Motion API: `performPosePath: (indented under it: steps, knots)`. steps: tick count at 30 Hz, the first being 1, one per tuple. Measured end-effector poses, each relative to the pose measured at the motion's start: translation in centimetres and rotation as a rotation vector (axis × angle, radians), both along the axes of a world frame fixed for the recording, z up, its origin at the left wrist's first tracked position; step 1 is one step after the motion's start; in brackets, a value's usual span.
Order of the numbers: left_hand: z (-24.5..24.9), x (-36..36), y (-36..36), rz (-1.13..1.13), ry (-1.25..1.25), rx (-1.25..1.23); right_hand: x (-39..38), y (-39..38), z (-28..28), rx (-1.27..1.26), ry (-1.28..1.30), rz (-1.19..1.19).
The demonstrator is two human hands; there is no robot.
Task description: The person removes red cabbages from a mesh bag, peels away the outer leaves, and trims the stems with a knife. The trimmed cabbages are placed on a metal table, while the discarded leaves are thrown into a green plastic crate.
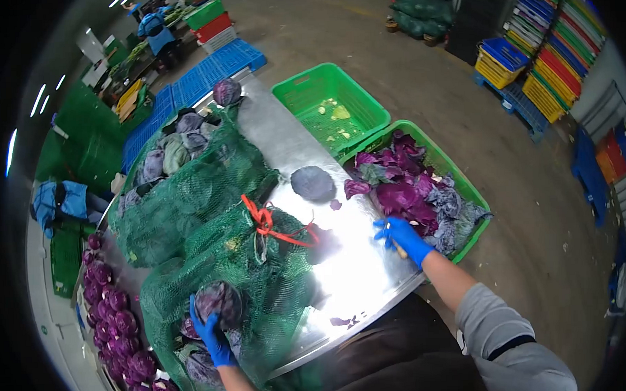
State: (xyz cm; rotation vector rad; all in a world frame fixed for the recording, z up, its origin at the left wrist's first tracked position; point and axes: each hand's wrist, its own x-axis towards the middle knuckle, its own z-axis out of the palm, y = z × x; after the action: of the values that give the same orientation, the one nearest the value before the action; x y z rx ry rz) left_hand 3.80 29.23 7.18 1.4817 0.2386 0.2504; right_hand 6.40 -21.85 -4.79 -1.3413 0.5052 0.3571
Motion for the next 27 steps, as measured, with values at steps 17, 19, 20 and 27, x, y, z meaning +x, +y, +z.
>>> performPosePath:
  steps: [17,19,20,27]
  knots:
    - [3.0,0.0,-25.8,-0.632,0.092,-0.372,-4.4,3.4,12.5,0.414,-0.193,0.241]
    - [-0.3,0.1,-27.4,-0.642,0.141,-0.129,-5.2,2.7,9.1,0.323,-0.208,0.203]
    - [-2.1,0.1,-28.3,-0.636,0.173,0.114,-5.9,2.6,7.6,0.326,-0.204,0.196]
    - [-2.6,1.7,-29.5,-0.648,0.181,0.086,-5.9,0.9,6.6,0.090,-0.002,0.095]
